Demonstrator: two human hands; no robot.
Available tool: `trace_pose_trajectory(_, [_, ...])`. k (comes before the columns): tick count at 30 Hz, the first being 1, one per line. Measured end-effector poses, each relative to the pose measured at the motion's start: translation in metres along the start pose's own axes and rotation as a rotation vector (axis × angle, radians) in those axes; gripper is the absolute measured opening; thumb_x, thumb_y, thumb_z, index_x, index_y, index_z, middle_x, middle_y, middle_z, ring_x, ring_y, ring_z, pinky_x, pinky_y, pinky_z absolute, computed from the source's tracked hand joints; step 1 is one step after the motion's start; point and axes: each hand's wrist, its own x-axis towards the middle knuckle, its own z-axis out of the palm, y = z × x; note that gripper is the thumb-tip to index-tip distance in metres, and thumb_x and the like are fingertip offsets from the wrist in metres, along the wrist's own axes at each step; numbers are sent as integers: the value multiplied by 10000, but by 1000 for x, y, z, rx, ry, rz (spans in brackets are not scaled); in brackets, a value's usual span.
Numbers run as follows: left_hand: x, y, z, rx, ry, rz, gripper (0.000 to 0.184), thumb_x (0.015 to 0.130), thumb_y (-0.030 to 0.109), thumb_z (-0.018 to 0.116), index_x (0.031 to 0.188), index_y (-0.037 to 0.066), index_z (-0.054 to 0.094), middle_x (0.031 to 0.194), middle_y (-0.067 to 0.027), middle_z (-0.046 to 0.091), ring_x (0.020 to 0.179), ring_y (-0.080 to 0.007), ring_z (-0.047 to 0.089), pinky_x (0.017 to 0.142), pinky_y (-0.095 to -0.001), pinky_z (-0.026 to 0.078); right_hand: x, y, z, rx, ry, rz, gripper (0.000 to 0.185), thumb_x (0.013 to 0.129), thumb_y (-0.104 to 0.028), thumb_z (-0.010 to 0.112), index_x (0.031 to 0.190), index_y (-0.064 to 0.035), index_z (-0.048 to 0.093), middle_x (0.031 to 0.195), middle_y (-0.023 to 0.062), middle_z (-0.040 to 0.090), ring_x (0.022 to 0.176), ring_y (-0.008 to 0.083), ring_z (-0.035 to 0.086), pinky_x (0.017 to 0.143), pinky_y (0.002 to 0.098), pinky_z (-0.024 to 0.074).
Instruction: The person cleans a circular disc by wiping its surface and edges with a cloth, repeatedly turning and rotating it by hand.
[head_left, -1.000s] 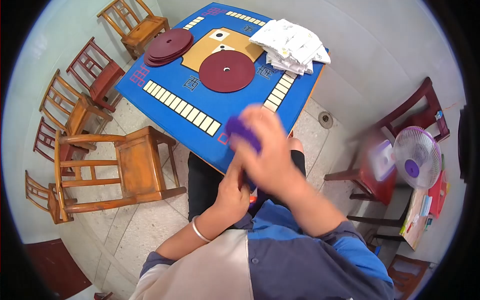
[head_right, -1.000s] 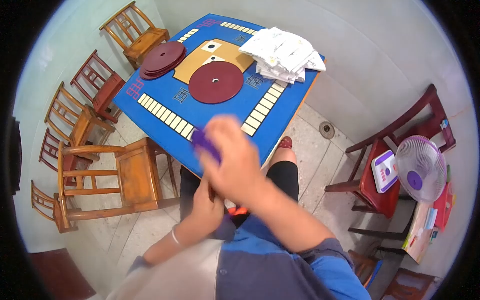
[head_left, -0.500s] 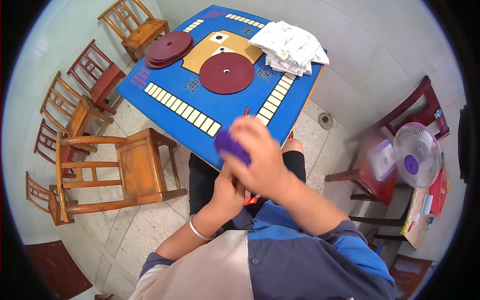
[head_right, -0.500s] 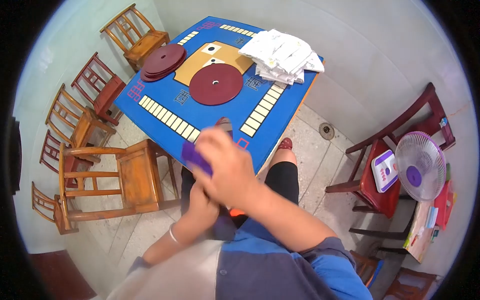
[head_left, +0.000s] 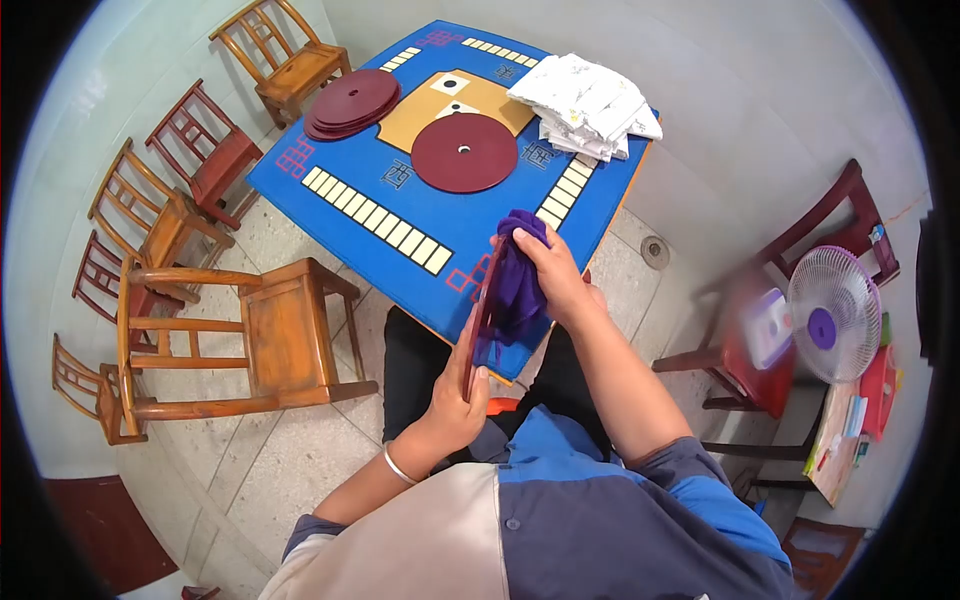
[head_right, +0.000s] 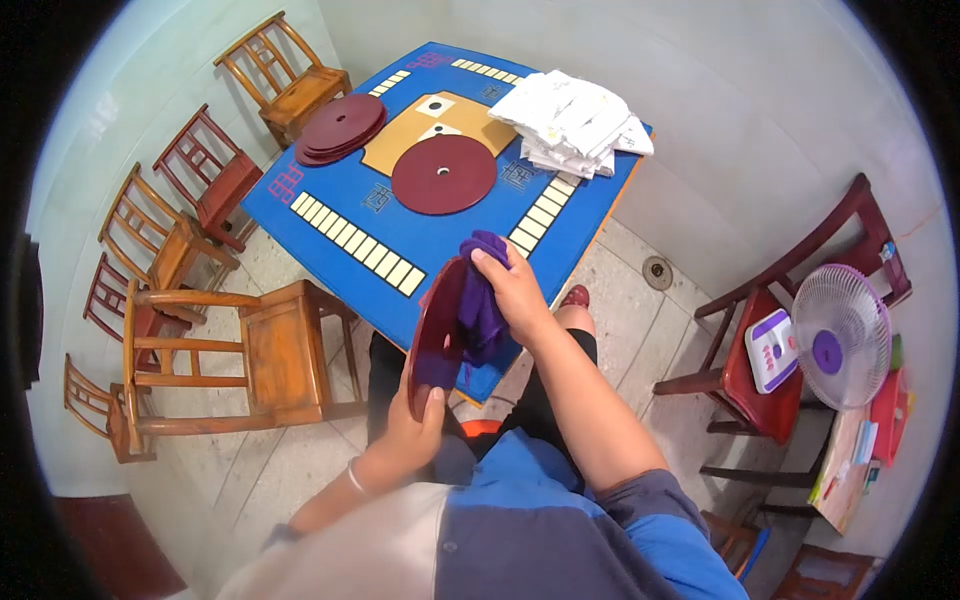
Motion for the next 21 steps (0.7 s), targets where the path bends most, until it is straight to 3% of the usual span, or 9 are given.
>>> trace_pose_trajectory(2, [4, -6, -3, 3, -53, 24, 713, 992, 29, 494, 1613, -33, 149, 1667, -252, 211, 1549, -371, 241, 1236, -414, 243, 0, -19, 5, -32, -33, -102, 328, 998, -252, 661, 1253, -57, 594, 1068, 18, 671, 944, 116, 647, 859, 282, 524])
trace_pose_trajectory(3, [10, -4, -5, 100, -68, 102, 749, 981, 49, 538, 1616, -25, 147, 1673, -249, 191, 1556, -366, 223, 1240, -417, 235, -1, -32, 8, -51, -48, -154, 308, 997, -249, 661, 1231, -58, 599, 1051, 15, 667, 936, 112, 643, 851, 278, 522])
trace_pose_trajectory(4, [18, 1, -7, 192, -82, 180, 787, 970, 70, 582, 1618, -18, 145, 1680, -246, 172, 1562, -360, 204, 1244, -420, 227, -5, -51, 21, -46, -48, -248, 226, 991, -255, 653, 1126, -78, 610, 958, 13, 648, 808, 104, 611, 736, 277, 529])
trace_pose_trajectory(5, [25, 4, -8, 283, -91, 257, 826, 959, 90, 626, 1621, -10, 143, 1687, -242, 153, 1569, -354, 185, 1248, -423, 219, -5, -59, 23, -95, -59, -286, 230, 985, -255, 663, 1124, -79, 609, 958, 8, 645, 825, 99, 607, 756, 273, 521])
trace_pose_trajectory(6, [31, 5, -11, 368, -113, 279, 986, 896, 183, 751, 1633, 14, 119, 1699, -231, 112, 1579, -341, 151, 1253, -427, 204, -3, -66, 24, -144, -71, -327, 234, 980, -255, 672, 1123, -81, 608, 958, 4, 642, 841, 94, 604, 775, 269, 514])
trace_pose_trajectory(9, [21, -19, -17, -57, -244, -58, 1029, 881, 252, 774, 1633, 3, 117, 1691, -244, 140, 1574, -340, 178, 1250, -424, 210, 4, -64, 20, -241, -81, -372, 316, 953, -215, 725, 1192, -57, 593, 981, 1, 634, 893, 84, 602, 803, 266, 497])
trace_pose_trajectory(15, [23, 11, -24, 24, -212, -126, 952, 908, 241, 727, 1621, -24, 154, 1670, -253, 212, 1552, -349, 249, 1243, -426, 232, 9, -41, 10, -272, -71, -400, 296, 951, -208, 729, 1163, -44, 605, 974, -10, 633, 884, 73, 587, 801, 254, 485])
trace_pose_trajectory(18, [36, 23, -17, 96, -156, -9, 862, 941, 154, 658, 1621, -21, 157, 1668, -253, 217, 1556, -356, 236, 1246, -431, 226, 11, -40, 11, -286, -65, -402, 282, 958, -208, 720, 1161, -46, 608, 965, -13, 633, 879, 66, 577, 799, 252, 483])
trace_pose_trajectory(21, [47, 23, -5, 129, -126, -23, 790, 951, 26, 538, 1623, -23, 126, 1674, -257, 185, 1565, -365, 201, 1254, -434, 206, 9, -40, 14, -266, -51, -393, 285, 964, -220, 715, 1165, -49, 610, 954, -23, 631, 879, 60, 575, 798, 247, 482])
